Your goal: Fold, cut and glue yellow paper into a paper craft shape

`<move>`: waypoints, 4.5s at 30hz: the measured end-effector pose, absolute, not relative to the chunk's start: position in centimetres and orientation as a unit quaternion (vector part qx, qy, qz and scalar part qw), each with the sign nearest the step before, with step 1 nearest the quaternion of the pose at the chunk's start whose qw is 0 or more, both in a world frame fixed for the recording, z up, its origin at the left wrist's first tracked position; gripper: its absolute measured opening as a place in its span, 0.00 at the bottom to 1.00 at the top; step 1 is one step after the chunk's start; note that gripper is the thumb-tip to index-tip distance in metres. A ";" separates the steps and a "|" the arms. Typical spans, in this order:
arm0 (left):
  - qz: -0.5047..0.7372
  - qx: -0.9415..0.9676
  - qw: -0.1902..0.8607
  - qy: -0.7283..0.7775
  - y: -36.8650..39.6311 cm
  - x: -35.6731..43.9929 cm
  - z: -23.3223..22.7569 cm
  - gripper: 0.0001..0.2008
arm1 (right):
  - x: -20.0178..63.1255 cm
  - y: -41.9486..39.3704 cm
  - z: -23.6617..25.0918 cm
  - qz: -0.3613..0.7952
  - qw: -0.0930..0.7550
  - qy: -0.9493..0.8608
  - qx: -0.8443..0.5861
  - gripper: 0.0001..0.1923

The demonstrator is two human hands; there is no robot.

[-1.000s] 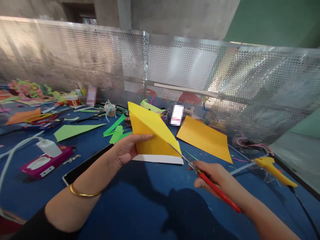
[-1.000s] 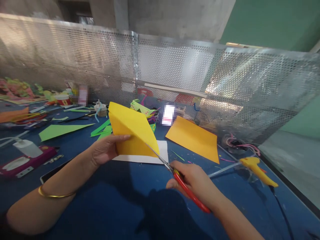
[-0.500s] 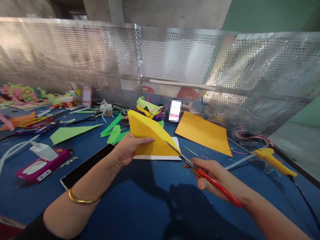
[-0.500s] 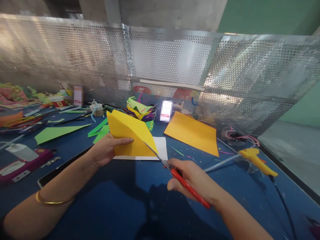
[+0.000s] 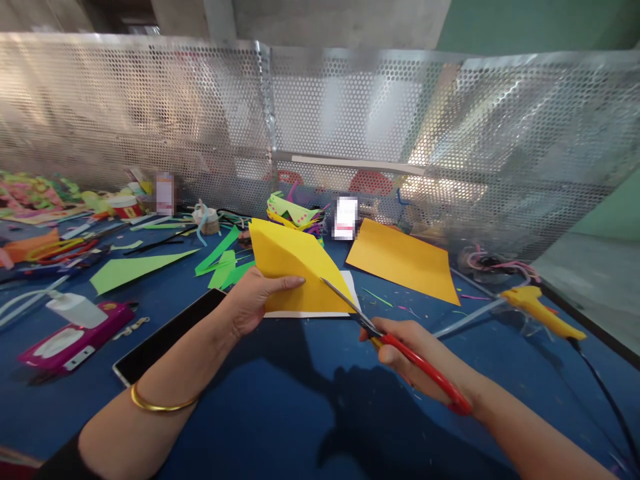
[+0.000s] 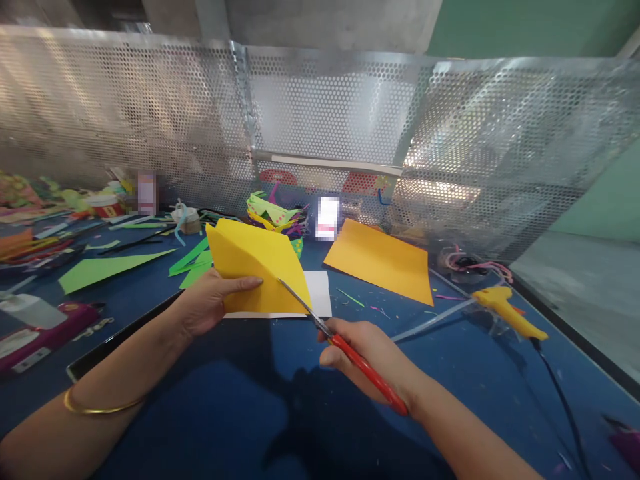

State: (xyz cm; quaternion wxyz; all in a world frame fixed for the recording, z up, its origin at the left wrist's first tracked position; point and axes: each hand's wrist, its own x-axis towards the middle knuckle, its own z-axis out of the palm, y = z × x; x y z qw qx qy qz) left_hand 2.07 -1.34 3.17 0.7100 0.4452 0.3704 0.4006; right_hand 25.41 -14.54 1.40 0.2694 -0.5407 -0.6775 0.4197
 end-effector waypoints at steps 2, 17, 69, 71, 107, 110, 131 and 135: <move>0.401 0.447 0.711 0.366 -1.3 2.0 3.1 0.19 | 25.1 -14.5 1.5 0.397 0.271 -0.679 -0.555 0.36; 0.387 0.434 0.724 0.371 -1.1 2.1 3.0 0.18 | 25.3 -14.9 1.2 0.357 0.273 -0.717 -0.533 0.35; 0.379 0.476 0.684 0.403 -1.9 3.1 1.9 0.22 | 29.5 -15.6 3.8 0.528 0.199 -0.659 -0.497 0.33; 0.378 0.482 0.684 0.397 -2.0 3.1 2.0 0.20 | 29.7 -15.7 4.0 0.528 0.190 -0.661 -0.498 0.32; 0.374 0.435 0.707 0.414 -2.5 3.7 1.3 0.25 | 26.0 -14.6 1.3 0.458 0.257 -0.666 -0.530 0.26; 0.376 0.434 0.706 0.416 -2.5 3.7 1.3 0.25 | 25.8 -14.5 1.1 0.440 0.256 -0.674 -0.535 0.27; 0.387 0.415 0.710 0.417 -2.4 3.7 1.6 0.20 | 25.6 -14.9 0.2 0.429 0.280 -0.675 -0.530 0.29; 0.385 0.419 0.707 0.419 -2.7 3.7 1.7 0.21 | 26.0 -15.0 0.4 0.469 0.262 -0.664 -0.520 0.29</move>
